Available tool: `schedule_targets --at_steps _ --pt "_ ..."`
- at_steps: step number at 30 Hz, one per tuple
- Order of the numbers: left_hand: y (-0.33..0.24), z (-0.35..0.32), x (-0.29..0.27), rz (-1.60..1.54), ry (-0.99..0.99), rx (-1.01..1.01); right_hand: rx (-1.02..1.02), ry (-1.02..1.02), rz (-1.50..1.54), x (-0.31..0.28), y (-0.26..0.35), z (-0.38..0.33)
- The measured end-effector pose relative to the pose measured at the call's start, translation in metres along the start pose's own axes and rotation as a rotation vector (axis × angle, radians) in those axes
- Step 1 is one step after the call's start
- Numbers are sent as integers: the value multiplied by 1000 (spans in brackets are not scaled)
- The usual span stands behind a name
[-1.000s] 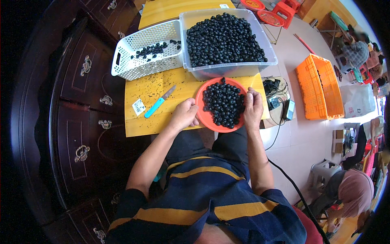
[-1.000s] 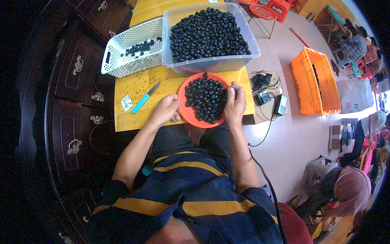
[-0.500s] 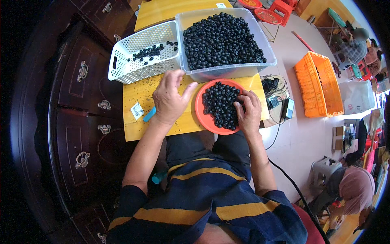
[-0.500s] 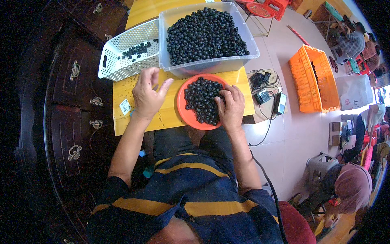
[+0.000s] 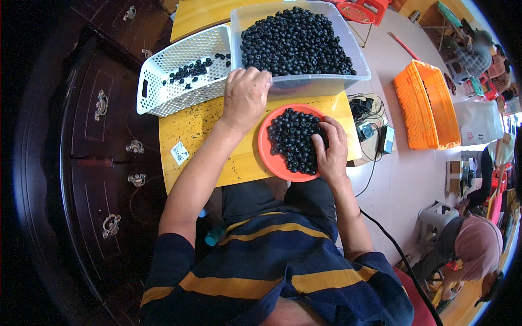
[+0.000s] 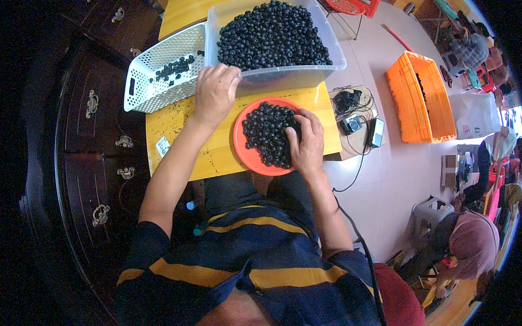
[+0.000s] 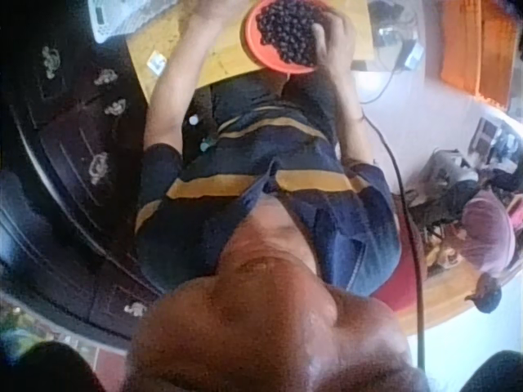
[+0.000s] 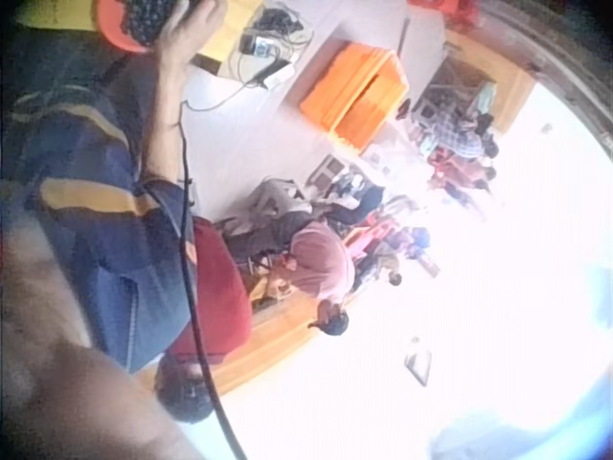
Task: The person sorts and inspects small black components by hand, transferring them from a clear plastic bin into a white basket.
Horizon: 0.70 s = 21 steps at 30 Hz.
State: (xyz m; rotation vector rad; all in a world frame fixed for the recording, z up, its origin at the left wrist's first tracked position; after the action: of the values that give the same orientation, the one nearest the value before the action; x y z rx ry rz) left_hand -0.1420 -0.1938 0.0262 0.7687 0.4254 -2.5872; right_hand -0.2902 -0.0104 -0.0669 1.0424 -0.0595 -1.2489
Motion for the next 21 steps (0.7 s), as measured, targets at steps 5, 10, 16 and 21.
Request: schedule_targets --at_steps 5,10,16,21 --pt "16 20 27 10 -12 -21 15 -10 13 7 -5 5" --pt "23 34 49 37 -68 -31 23 -21 -29 11 -6 9" --pt "22 34 49 32 -16 -22 -24 -30 -64 11 -7 16" --pt "17 29 40 64 65 -45 -42 -21 -69 15 -9 18"
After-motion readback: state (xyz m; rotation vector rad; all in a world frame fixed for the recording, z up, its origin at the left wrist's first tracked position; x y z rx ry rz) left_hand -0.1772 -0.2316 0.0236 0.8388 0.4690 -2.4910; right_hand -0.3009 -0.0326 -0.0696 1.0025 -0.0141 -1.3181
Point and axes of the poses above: each hand's wrist, its own z-axis towards the middle knuckle, its own x-axis out of the palm, y = z × x, the point moved 7 cm from there along z, towards the middle knuckle, and after that the axes turned 15 degrees about -y, right-handed, at the moved point
